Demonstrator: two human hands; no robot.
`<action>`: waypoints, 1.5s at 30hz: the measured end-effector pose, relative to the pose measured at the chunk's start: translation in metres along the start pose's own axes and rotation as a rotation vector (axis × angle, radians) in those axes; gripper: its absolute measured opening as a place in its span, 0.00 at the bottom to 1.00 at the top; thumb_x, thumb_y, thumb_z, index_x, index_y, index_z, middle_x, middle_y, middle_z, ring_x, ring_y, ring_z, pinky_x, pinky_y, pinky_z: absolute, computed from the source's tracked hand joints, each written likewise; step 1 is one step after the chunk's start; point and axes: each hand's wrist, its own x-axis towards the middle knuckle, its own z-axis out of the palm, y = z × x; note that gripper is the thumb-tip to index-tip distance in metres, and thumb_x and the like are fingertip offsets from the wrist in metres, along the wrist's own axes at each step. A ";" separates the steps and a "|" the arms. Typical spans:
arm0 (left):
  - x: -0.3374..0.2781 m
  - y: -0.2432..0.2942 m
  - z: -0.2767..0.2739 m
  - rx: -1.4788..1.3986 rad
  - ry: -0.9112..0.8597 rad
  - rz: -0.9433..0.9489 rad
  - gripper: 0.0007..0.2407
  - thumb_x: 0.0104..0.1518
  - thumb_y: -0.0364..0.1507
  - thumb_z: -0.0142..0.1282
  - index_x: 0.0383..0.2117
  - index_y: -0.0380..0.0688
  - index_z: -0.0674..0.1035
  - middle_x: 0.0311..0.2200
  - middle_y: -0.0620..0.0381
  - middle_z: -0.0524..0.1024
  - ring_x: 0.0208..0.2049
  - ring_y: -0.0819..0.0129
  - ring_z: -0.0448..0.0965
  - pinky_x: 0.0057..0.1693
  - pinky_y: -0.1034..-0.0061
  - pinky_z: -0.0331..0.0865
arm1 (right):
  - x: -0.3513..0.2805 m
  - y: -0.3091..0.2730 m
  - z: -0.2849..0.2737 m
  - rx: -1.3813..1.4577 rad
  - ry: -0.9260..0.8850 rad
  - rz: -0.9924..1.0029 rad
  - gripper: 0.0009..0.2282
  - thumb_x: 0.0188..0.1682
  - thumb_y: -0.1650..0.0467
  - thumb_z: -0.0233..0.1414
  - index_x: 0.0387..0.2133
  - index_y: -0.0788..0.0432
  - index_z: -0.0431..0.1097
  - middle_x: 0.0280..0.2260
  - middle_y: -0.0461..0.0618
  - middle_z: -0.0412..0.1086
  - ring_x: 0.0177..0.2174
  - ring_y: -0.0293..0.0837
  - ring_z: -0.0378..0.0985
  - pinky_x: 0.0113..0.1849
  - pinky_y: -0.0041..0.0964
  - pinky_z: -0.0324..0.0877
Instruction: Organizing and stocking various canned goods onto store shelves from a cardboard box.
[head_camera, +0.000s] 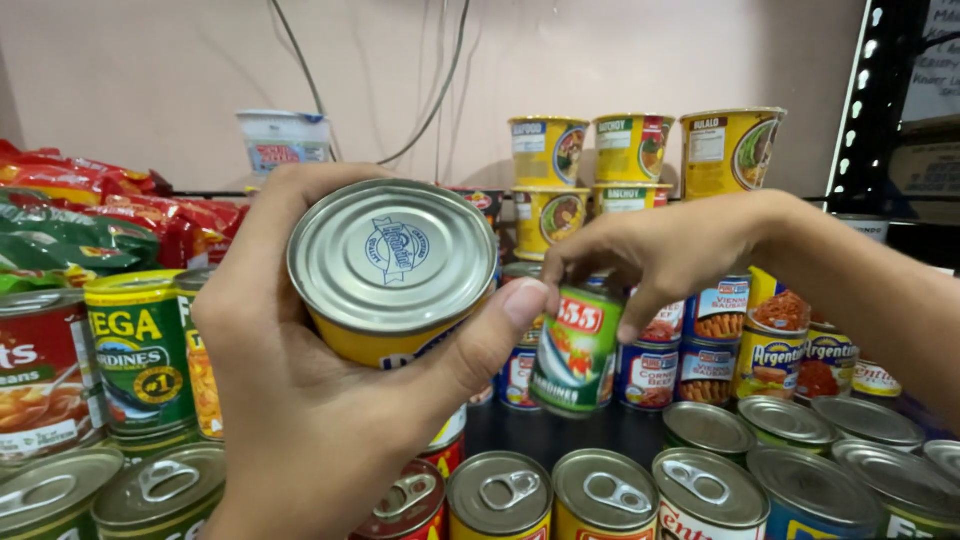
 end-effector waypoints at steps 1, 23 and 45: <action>0.000 0.000 -0.001 -0.008 -0.006 0.003 0.21 0.47 0.28 0.72 0.42 0.34 0.72 0.36 0.56 0.83 0.39 0.75 0.86 0.47 0.79 0.82 | -0.001 0.005 -0.003 -0.023 -0.003 -0.133 0.27 0.32 0.80 0.65 0.48 0.60 0.68 0.48 0.49 0.74 0.53 0.42 0.75 0.54 0.41 0.73; 0.008 -0.017 -0.022 -0.153 0.034 -0.014 0.15 0.57 0.32 0.68 0.42 0.37 0.75 0.36 0.60 0.81 0.37 0.81 0.81 0.49 0.85 0.76 | 0.024 -0.019 0.082 -0.272 -0.036 0.158 0.28 0.38 0.70 0.64 0.55 0.56 0.67 0.49 0.49 0.74 0.45 0.42 0.80 0.47 0.38 0.77; -0.007 -0.018 -0.011 -0.061 -0.164 0.162 0.25 0.52 0.39 0.75 0.49 0.37 0.76 0.44 0.53 0.75 0.49 0.70 0.78 0.58 0.77 0.74 | -0.031 -0.104 0.076 0.077 0.414 -0.549 0.36 0.39 0.68 0.66 0.61 0.62 0.56 0.54 0.49 0.71 0.52 0.38 0.73 0.53 0.37 0.71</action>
